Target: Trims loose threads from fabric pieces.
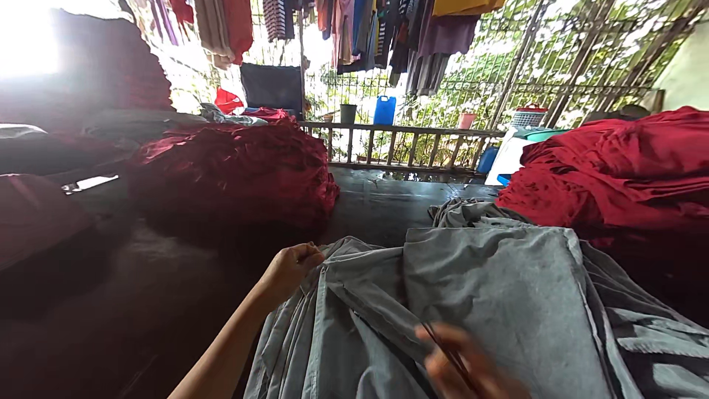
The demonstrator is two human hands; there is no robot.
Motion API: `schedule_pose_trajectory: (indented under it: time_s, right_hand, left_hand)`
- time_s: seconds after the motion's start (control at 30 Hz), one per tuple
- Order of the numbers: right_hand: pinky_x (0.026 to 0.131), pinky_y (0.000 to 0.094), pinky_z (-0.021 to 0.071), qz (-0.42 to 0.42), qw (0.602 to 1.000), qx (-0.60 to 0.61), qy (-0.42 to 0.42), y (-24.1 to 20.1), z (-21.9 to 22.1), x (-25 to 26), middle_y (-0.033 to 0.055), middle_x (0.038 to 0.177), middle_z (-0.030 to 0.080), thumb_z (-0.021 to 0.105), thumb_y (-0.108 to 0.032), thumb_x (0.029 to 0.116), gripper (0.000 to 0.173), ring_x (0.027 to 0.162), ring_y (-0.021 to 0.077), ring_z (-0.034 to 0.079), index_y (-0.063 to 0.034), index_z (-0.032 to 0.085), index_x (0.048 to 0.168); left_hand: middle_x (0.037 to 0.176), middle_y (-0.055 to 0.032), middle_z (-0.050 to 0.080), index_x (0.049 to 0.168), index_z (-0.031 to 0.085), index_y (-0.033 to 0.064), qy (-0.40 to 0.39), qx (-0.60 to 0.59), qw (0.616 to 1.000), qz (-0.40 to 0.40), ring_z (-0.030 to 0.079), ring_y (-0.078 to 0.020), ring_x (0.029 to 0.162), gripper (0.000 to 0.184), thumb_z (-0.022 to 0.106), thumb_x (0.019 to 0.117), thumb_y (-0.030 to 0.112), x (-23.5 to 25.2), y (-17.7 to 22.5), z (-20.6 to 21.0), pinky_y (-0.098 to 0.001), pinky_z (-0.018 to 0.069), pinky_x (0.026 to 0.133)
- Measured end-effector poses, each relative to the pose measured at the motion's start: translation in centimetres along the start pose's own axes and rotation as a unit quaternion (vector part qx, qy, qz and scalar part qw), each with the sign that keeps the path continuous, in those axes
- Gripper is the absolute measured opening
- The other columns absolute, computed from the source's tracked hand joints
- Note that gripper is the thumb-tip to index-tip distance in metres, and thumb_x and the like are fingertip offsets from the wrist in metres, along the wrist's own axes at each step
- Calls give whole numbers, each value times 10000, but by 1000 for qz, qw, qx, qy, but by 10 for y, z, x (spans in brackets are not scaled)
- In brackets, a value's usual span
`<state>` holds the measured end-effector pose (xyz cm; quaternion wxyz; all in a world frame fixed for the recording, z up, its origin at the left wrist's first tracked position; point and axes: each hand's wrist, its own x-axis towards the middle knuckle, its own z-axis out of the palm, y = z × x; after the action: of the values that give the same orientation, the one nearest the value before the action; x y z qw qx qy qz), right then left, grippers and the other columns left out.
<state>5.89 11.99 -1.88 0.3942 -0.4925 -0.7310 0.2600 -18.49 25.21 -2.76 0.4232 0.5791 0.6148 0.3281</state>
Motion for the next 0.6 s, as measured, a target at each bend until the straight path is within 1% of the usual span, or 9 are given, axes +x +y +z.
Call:
schedule_pose_trajectory:
  time_s: [0.03,0.1,0.13,0.2,0.3,0.37,0.43,0.5,0.6]
  right_hand:
    - [659,426,533,44,999,-22,-4,11,-1,22,166,864,676,547,-342,1048,505,713,234,633,117,615,1245]
    - [617,328,453,108,994,-7,-32,33,10,61,6,769,572,657,-393,961,523,642,115,500,23,632,1277]
    - [623,291,426,140,988,18,-59,37,17,77,-30,766,534,704,-356,935,510,640,78,460,1,625,1289]
    - [651,263,417,202,971,58,-113,36,33,102,-25,798,540,754,-295,919,482,659,59,452,-12,620,1287]
    - [765,312,454,256,947,84,-172,34,55,125,67,947,627,765,-245,926,473,777,118,522,4,620,1301]
    - [731,288,436,264,944,88,-177,38,66,134,34,890,604,734,-192,948,299,748,94,506,-5,678,1174]
    - [757,300,445,275,941,99,-168,43,69,140,30,889,630,692,-160,971,177,778,87,541,-16,704,1074]
    - [791,293,454,294,935,132,-151,45,68,141,30,928,644,676,-145,987,159,826,79,562,-17,701,1078]
    - [748,221,461,276,938,182,-102,53,72,134,-5,868,635,634,-82,998,104,775,21,559,-2,690,1033]
  left_hand:
    - [758,26,545,994,640,-23,-2,-1,1000,1,489,-10,664,122,571,1033,70,-1,0,1,-182,428,659]
    - [785,15,563,1005,645,-34,-6,-3,1000,8,500,-14,684,126,573,1031,66,-1,3,3,-187,436,677]
    - [790,15,567,1007,647,-35,-8,-5,1000,11,501,-13,687,128,573,1031,66,-1,5,4,-187,435,680]
    - [778,29,568,998,648,-27,-11,-18,1000,18,509,1,677,119,576,1028,63,1,7,6,-171,442,671]
    - [746,46,557,955,645,-15,-12,-56,998,26,507,11,658,93,588,1012,32,5,10,10,-153,442,656]
    - [744,56,558,940,646,-8,-17,-75,997,32,508,18,655,95,589,1009,24,7,8,11,-148,444,658]
    - [734,70,557,933,647,1,-25,-87,995,37,506,28,646,96,589,1006,23,8,5,13,-144,443,651]
    - [786,57,578,989,648,-12,-43,-87,994,45,526,23,685,72,598,1002,38,10,-2,16,-153,459,682]
    - [882,27,578,1166,620,-50,-100,-67,990,66,547,-5,762,246,653,962,83,14,-19,20,-185,482,743]
